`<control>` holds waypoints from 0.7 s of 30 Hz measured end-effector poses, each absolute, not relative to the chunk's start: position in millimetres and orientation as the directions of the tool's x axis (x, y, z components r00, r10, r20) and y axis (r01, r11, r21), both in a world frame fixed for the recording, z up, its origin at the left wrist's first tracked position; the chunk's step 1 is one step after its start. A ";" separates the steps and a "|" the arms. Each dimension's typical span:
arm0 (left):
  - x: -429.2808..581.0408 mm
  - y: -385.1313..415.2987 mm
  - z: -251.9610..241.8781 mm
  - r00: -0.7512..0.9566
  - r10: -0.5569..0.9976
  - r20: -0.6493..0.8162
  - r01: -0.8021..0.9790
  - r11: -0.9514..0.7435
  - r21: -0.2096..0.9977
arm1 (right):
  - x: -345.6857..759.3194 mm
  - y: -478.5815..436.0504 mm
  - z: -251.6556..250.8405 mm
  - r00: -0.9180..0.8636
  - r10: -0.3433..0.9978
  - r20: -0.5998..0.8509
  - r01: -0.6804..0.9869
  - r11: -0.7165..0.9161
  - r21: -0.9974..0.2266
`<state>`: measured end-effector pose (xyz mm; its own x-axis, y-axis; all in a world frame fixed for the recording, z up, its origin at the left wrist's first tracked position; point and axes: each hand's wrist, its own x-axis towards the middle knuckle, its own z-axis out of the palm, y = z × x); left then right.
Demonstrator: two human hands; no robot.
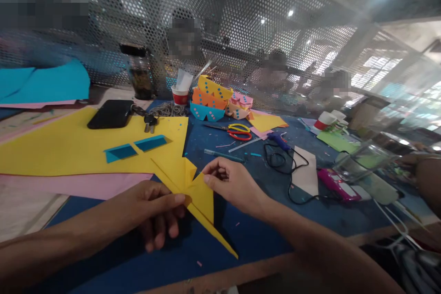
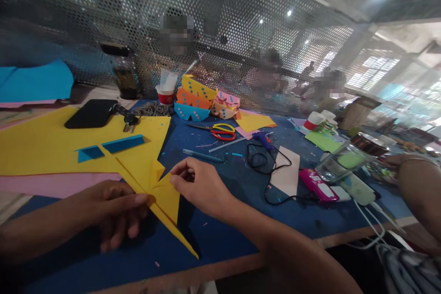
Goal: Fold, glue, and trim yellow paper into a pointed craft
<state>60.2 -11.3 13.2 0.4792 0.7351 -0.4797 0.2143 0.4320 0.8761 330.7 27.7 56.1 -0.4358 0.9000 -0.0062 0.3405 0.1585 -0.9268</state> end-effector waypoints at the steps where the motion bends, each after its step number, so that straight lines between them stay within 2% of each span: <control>1: 58.3 -12.4 16.8 0.499 0.702 -0.508 0.252 0.444 0.860 | 331.3 28.0 55.8 -0.428 0.904 -0.012 0.357 0.157 -0.921; 3: 54.7 -14.7 23.4 0.515 0.685 -0.516 0.350 0.382 0.856 | 332.6 28.3 55.4 -0.417 0.909 -0.030 0.391 0.149 -0.908; 4: 53.4 -16.0 25.7 0.509 0.729 -0.458 0.406 0.266 0.874 | 333.1 28.3 55.4 -0.413 0.910 -0.041 0.411 0.145 -0.900; 6: 52.2 -18.8 26.3 0.491 0.857 -0.157 0.492 -0.125 0.862 | 333.7 27.7 55.7 -0.411 0.910 -0.055 0.453 0.152 -0.878; 8: 53.0 -21.4 21.2 0.514 0.824 0.237 0.533 -0.524 0.664 | 333.9 26.8 56.4 -0.419 0.906 -0.057 0.498 0.177 -0.849; 10: 54.6 -22.8 12.3 0.564 0.690 0.453 0.541 -0.723 0.429 | 334.0 26.0 57.1 -0.429 0.901 -0.064 0.535 0.196 -0.822; 12: 55.8 -22.7 2.8 0.624 0.607 0.492 0.543 -0.790 0.285 | 334.4 26.0 57.0 -0.433 0.897 -0.092 0.564 0.189 -0.804; 14: 55.8 -21.6 -4.8 0.666 0.568 0.484 0.542 -0.814 0.209 | 335.3 27.0 56.1 -0.435 0.892 -0.120 0.582 0.177 -0.794; 21: 51.0 -20.3 -12.6 0.697 0.541 0.470 0.553 -0.823 0.127 | 341.0 31.0 49.7 -0.480 0.871 -0.108 0.556 0.207 -0.805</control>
